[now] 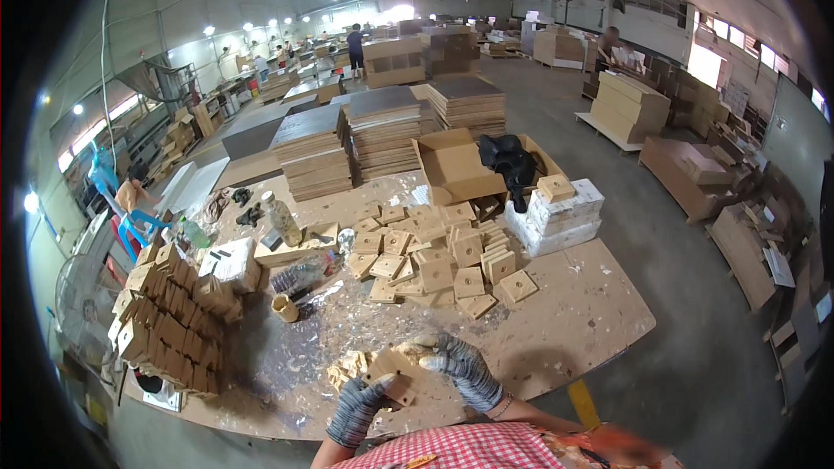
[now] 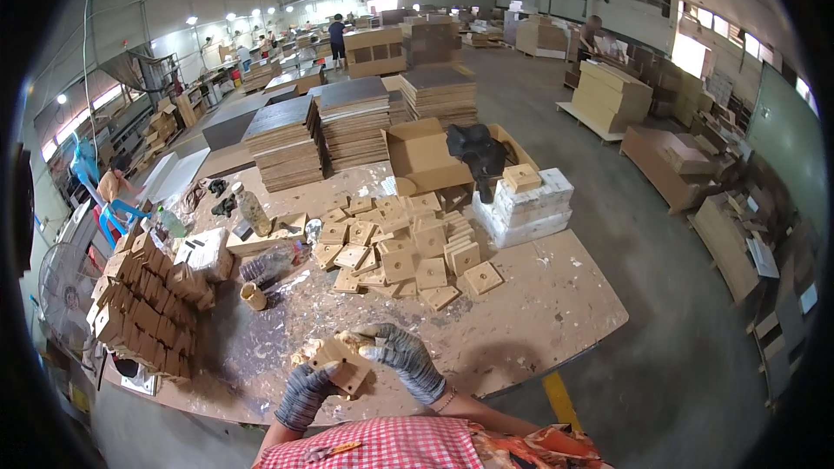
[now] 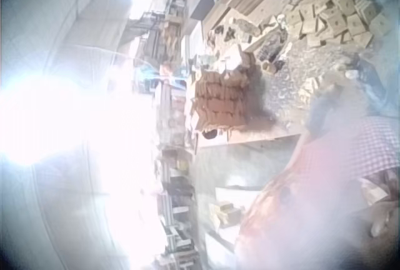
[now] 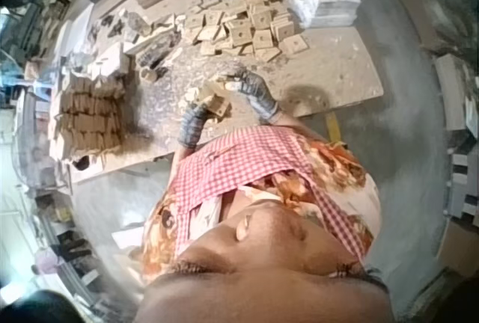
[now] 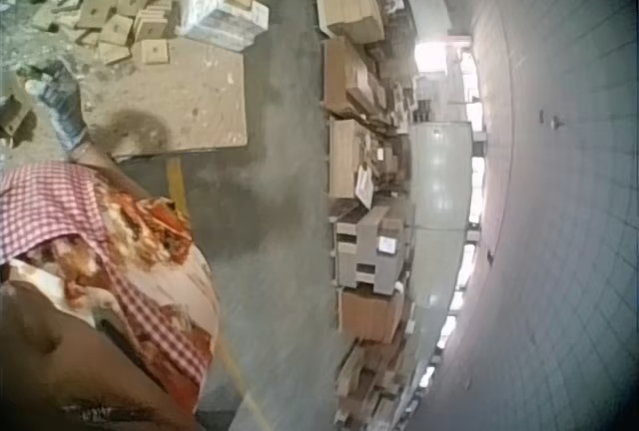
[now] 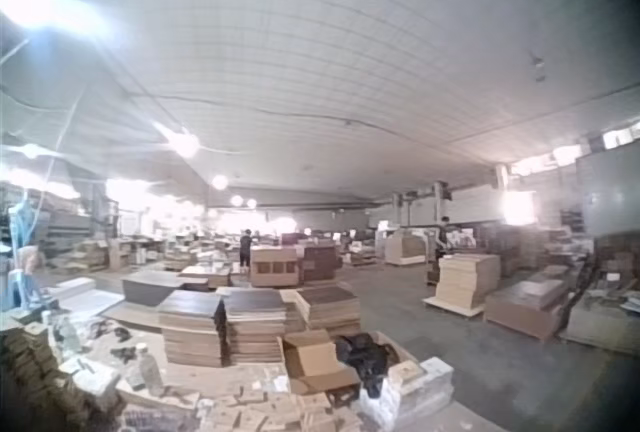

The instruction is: The person applies adhesive from a small container to the surfaces of small wooden blocks using a wooden stick, handling each block individually and placing it onto a stack.

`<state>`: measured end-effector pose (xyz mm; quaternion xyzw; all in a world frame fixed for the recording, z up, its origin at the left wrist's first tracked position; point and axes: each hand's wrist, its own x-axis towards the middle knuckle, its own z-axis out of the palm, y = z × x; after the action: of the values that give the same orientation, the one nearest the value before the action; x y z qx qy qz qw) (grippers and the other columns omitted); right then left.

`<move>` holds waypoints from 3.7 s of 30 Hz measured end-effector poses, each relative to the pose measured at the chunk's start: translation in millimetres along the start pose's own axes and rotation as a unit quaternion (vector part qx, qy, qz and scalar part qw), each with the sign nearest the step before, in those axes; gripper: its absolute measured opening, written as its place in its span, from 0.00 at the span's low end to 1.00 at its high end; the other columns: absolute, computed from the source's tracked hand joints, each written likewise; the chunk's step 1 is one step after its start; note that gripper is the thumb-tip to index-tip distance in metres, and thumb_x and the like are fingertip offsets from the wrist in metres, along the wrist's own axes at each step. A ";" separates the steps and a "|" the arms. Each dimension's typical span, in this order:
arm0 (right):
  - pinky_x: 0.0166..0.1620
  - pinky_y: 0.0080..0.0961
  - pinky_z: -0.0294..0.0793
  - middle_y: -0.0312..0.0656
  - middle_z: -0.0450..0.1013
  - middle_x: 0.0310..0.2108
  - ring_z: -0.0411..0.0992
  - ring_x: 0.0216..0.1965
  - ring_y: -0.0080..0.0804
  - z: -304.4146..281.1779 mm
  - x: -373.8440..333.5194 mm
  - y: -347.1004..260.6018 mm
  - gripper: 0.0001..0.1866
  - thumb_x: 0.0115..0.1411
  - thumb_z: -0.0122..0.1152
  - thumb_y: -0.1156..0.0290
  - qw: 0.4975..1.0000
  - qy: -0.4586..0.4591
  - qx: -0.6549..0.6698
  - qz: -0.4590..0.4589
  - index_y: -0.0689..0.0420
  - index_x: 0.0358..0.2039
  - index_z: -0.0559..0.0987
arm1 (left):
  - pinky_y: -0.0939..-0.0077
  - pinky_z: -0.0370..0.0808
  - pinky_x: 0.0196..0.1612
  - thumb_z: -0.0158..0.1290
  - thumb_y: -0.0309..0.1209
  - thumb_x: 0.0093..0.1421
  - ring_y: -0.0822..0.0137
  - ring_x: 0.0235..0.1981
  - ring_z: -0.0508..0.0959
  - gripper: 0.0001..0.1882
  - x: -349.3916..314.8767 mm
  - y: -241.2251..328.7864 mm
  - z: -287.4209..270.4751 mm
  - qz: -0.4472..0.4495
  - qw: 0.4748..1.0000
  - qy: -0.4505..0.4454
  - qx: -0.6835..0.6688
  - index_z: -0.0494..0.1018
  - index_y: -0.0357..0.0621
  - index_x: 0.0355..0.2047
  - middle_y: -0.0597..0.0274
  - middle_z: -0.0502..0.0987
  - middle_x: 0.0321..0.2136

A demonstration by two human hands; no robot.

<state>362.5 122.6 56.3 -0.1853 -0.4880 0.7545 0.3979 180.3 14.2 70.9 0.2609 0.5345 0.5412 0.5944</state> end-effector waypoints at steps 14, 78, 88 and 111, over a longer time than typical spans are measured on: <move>0.47 0.22 0.70 0.36 0.74 0.37 0.71 0.41 0.24 2.4 5.6 31.7 0.15 0.54 0.64 0.68 0.990 0.043 0.008 0.135 0.60 0.41 0.77 | 0.70 0.81 0.37 0.58 0.32 0.55 0.60 0.40 0.79 0.26 -8.0 -9.0 -24.9 0.029 0.986 0.084 -0.139 0.66 0.34 0.52 0.52 0.76 0.43; 0.50 0.24 0.70 0.42 0.75 0.41 0.72 0.44 0.28 11.5 -7.3 13.3 0.16 0.54 0.60 0.73 0.976 0.057 -0.207 -0.036 0.63 0.44 0.75 | 0.79 0.77 0.33 0.59 0.37 0.57 0.72 0.29 0.78 0.17 -39.5 -15.7 -27.6 0.036 0.993 0.090 0.070 0.76 0.33 0.37 0.59 0.77 0.28; 0.50 0.25 0.74 0.43 0.74 0.41 0.74 0.44 0.32 12.2 -16.9 12.1 0.16 0.53 0.59 0.75 0.995 0.072 0.039 0.059 0.62 0.43 0.75 | 0.80 0.76 0.34 0.61 0.33 0.55 0.74 0.31 0.77 0.17 -48.6 -10.1 -19.6 0.070 0.988 0.125 0.050 0.75 0.32 0.40 0.61 0.79 0.31; 0.55 0.22 0.67 0.42 0.73 0.48 0.70 0.50 0.25 1.9 -37.9 1.2 0.18 0.57 0.59 0.74 0.994 -0.033 0.057 0.087 0.63 0.49 0.74 | 0.77 0.75 0.42 0.54 0.35 0.60 0.69 0.42 0.76 0.26 0.1 -33.8 -10.3 0.106 0.992 0.062 0.041 0.65 0.40 0.57 0.60 0.74 0.47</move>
<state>384.1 91.6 51.9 -0.1789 -0.4389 0.8187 0.3241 183.2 2.1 37.8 0.3062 0.5614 0.5942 0.4878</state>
